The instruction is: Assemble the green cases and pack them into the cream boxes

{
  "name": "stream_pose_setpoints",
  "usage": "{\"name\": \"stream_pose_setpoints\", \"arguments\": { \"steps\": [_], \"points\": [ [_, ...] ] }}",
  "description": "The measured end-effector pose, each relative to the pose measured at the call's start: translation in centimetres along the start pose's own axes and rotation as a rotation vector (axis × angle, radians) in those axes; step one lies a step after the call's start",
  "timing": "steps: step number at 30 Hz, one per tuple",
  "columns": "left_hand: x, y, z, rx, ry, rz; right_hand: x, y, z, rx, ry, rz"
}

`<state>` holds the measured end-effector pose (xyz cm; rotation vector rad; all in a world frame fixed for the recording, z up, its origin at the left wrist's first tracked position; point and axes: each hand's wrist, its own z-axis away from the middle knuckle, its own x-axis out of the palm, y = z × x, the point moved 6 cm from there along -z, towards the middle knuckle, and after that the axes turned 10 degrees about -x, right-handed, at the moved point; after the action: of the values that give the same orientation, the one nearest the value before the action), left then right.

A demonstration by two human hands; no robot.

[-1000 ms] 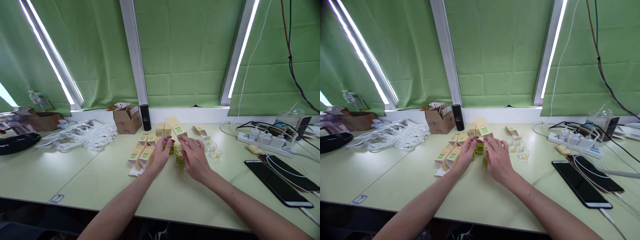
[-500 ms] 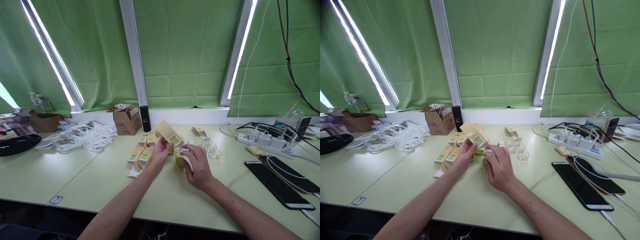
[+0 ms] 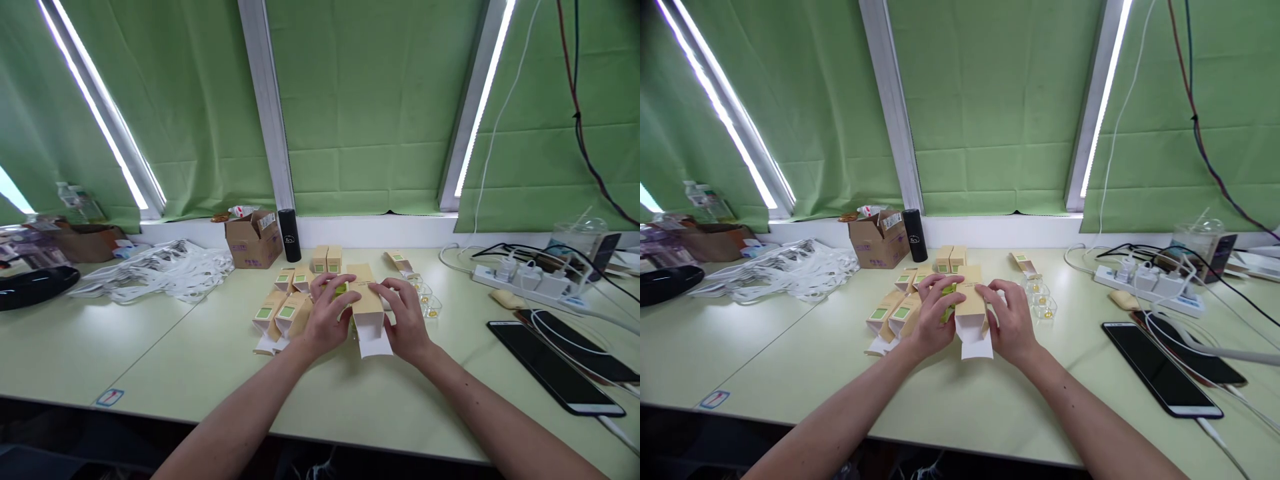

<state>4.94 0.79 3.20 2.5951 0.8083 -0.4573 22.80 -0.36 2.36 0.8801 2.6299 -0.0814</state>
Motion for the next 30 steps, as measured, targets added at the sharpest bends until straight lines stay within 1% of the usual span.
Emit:
{"name": "stream_pose_setpoints", "arguments": {
  "steps": [4,6,10,13,16,18,21,24,26,28,30],
  "points": [
    [-0.3,0.0,0.2,0.008,0.085,-0.03,-0.2,-0.2,-0.2,-0.04,0.027,-0.017],
    [-0.4,0.0,0.3,0.007,0.093,-0.015,-0.3,-0.3,-0.3,-0.035,0.024,-0.035],
    [-0.4,0.3,0.1,0.015,0.047,0.038,-0.3,-0.3,-0.3,-0.013,-0.004,-0.099],
    [-0.4,0.7,-0.3,0.026,-0.006,0.13,-0.2,0.0,-0.2,0.038,-0.027,-0.167],
    [0.0,0.4,-0.3,-0.017,-0.068,0.211,0.0,0.1,-0.2,0.065,-0.026,-0.239],
    [0.4,-0.1,0.0,-0.068,-0.099,0.255,0.1,0.1,-0.2,0.066,-0.012,-0.281],
    [1.2,-1.1,0.5,-0.209,-0.129,0.358,0.2,0.3,-0.2,0.108,0.016,-0.32],
    [1.7,-1.9,0.8,-0.371,-0.13,0.552,0.5,0.5,0.1,0.207,0.037,-0.385],
    [1.9,-2.0,0.7,-0.447,-0.128,0.654,0.8,0.7,0.4,0.295,0.041,-0.455],
    [2.0,-2.0,0.5,-0.517,-0.132,0.705,1.1,0.8,0.8,0.364,0.048,-0.509],
    [2.1,-2.2,0.3,-0.586,-0.135,0.741,1.3,0.7,0.9,0.384,0.054,-0.538]
  ]
}}
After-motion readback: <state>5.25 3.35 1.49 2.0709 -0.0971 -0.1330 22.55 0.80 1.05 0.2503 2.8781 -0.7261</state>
